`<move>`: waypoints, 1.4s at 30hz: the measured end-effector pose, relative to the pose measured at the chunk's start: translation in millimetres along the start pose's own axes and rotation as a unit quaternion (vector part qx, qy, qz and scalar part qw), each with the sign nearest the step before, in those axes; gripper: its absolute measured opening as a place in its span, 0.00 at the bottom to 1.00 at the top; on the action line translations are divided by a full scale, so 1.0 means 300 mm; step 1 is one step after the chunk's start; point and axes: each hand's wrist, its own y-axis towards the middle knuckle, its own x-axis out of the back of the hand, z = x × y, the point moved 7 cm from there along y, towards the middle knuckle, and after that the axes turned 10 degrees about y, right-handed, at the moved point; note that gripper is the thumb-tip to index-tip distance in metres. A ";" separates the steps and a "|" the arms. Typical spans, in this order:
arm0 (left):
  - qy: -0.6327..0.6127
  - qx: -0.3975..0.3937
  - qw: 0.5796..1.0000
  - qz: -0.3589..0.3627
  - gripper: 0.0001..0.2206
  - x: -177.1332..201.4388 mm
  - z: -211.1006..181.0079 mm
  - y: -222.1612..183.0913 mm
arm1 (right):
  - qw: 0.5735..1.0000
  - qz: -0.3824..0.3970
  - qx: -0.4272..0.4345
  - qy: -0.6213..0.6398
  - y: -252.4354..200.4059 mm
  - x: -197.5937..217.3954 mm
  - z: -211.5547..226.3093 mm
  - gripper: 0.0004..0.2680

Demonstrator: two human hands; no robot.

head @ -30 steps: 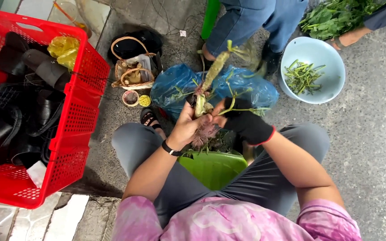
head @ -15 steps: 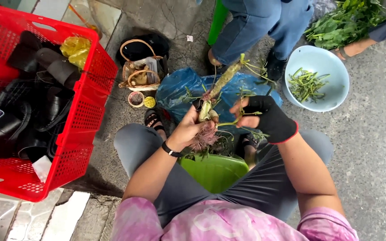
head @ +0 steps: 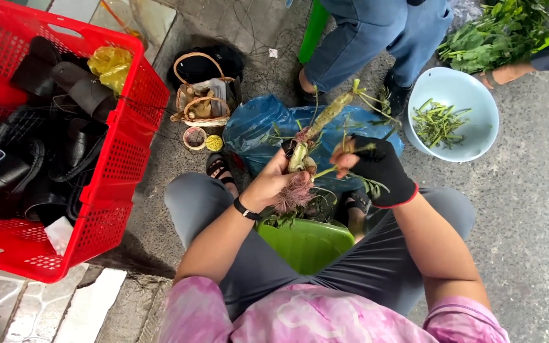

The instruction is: A person is sitting on a stool, using a small knife to cut and snap green vegetable stalks into smaller pieces, placing them into a blue plastic bag and a white bowl.

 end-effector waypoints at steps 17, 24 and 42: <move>0.185 -0.139 0.972 -0.028 0.31 0.027 -0.101 -0.011 | 0.991 0.030 0.055 -0.121 0.006 0.071 -0.062 0.07; 0.189 -0.170 0.967 -0.010 0.29 0.033 -0.108 -0.029 | 0.989 -0.022 0.065 -0.131 -0.018 0.087 -0.067 0.07; 0.219 -0.192 0.957 -0.013 0.29 0.017 -0.147 -0.029 | 0.974 0.138 0.100 -0.148 -0.007 0.008 -0.018 0.09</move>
